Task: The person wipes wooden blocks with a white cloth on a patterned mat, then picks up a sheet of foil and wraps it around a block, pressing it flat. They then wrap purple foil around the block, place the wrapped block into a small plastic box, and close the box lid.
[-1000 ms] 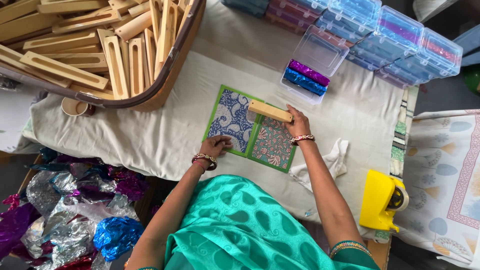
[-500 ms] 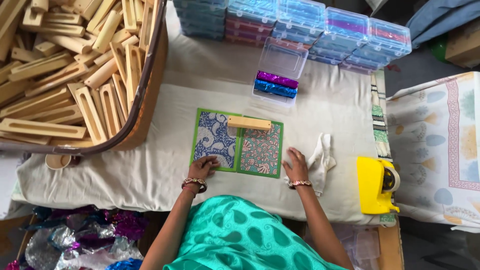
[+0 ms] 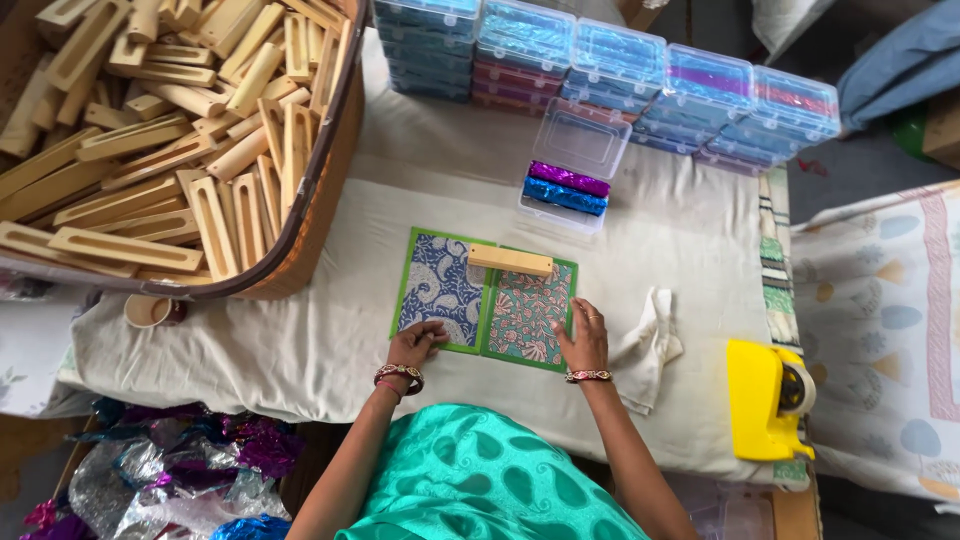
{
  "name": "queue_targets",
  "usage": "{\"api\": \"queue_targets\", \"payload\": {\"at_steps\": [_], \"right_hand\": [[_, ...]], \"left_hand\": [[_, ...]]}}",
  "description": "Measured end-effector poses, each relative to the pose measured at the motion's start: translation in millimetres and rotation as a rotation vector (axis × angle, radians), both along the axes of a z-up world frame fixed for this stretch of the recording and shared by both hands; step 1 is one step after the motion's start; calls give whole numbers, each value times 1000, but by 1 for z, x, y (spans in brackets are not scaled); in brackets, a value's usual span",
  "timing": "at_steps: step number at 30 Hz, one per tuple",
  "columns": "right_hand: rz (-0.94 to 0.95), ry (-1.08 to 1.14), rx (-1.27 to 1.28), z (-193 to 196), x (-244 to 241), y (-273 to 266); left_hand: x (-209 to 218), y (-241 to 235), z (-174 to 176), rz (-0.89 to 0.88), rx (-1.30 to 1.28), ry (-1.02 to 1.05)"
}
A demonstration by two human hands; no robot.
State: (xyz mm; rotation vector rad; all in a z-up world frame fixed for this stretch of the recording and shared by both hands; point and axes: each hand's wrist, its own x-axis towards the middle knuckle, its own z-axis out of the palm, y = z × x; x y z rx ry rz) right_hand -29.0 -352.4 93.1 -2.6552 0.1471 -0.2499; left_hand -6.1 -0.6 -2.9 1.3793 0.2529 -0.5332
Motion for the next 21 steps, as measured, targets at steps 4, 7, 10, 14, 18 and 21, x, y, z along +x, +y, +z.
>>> {"api": "queue_targets", "payload": {"at_steps": [4,7,10,14,18,21], "right_hand": [[95,30,-117,10,15,16],[207,-16,-139,-13,18,14],[218,118,-296,-37,21,13],[256,27,-264,-60,15,2],[271,-5,-282,-74,19,-6],[264,6,-280,-69,20,-2]], "left_hand": [[-5,-6,-12,52,13,-20],[-11,-13,5,142,38,-42],[-14,-24,16,212,116,-72],[-33,-42,-3,369,380,-351],[-80,-27,59,417,671,-445],[-128,11,61,482,687,-378]]}}
